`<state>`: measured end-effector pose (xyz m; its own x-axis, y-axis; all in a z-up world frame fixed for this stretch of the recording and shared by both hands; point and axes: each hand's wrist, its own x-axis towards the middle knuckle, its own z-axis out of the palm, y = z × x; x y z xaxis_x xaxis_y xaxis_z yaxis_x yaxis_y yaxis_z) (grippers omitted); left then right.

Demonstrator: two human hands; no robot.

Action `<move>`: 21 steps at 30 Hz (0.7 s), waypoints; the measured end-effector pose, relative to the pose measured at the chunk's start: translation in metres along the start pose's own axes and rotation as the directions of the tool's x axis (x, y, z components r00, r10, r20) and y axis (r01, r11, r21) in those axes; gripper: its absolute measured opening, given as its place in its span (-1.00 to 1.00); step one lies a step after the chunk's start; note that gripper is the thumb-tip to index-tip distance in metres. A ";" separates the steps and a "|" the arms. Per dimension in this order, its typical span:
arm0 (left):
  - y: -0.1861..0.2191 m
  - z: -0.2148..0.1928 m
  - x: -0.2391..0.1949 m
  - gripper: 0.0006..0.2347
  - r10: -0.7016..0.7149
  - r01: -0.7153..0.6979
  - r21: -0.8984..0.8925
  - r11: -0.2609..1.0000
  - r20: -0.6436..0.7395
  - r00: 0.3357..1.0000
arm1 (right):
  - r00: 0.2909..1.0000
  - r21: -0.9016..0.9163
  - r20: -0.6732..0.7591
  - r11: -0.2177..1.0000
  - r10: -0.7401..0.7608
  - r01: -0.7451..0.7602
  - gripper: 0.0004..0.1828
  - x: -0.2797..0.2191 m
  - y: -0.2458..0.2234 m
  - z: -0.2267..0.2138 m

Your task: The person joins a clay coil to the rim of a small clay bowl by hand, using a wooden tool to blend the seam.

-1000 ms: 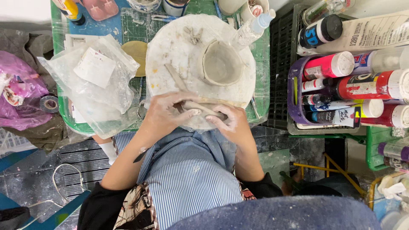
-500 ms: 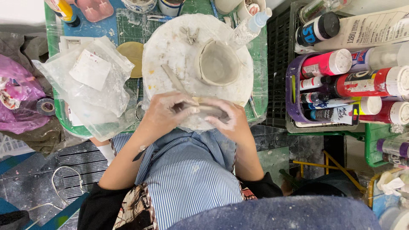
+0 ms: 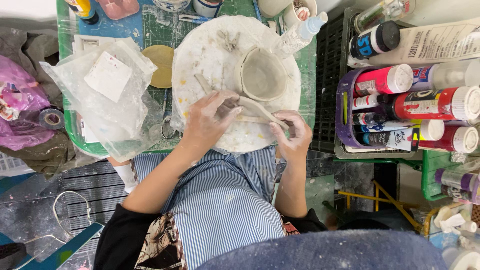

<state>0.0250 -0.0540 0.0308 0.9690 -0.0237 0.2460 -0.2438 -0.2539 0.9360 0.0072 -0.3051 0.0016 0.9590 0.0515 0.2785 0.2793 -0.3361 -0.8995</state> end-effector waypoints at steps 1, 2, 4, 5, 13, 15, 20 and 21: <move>-0.002 0.001 0.002 -0.80 0.020 -0.020 0.009 1.000 -0.016 1.000 | 1.000 -0.024 0.000 1.000 -0.008 0.008 -0.74 0.002 -0.001 0.000; -0.004 0.002 0.003 -0.80 0.037 -0.037 0.019 0.999 -0.033 0.999 | 1.000 -0.048 0.004 0.999 -0.014 0.014 -0.74 0.003 -0.002 0.000; -0.006 0.002 0.004 -0.81 0.049 -0.047 0.024 0.999 -0.051 0.998 | 0.999 -0.099 0.012 0.994 -0.052 0.053 -0.72 0.006 -0.003 0.001; -0.007 0.002 0.004 -0.81 0.043 -0.042 0.018 0.999 -0.052 0.998 | 0.996 -0.126 0.018 0.988 -0.083 0.085 -0.72 0.008 -0.002 0.001; -0.009 -0.004 0.012 -0.82 0.018 -0.017 0.013 1.000 -0.022 1.000 | 0.992 -0.178 0.004 0.976 -0.127 0.125 -0.70 0.009 0.007 -0.001; -0.012 -0.005 0.014 -0.82 -0.084 0.087 -0.114 0.990 0.036 0.996 | 0.992 -0.167 0.013 0.978 -0.125 0.125 -0.70 0.010 0.011 -0.002; -0.032 -0.001 0.010 -0.80 0.123 -0.123 -0.072 0.990 -0.004 0.992 | 0.999 -0.073 -0.017 0.997 -0.032 0.031 -0.73 0.012 0.021 -0.006; -0.038 0.001 0.010 -0.78 0.117 -0.116 -0.121 0.986 0.004 0.993 | 1.000 -0.041 -0.024 0.999 -0.008 0.007 -0.73 0.012 0.023 -0.008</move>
<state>0.0442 -0.0453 -0.0019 0.9339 -0.0576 0.3529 -0.3575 -0.1304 0.9248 0.0245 -0.3192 -0.0130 0.9554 0.0310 0.2935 0.2835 -0.3738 -0.8831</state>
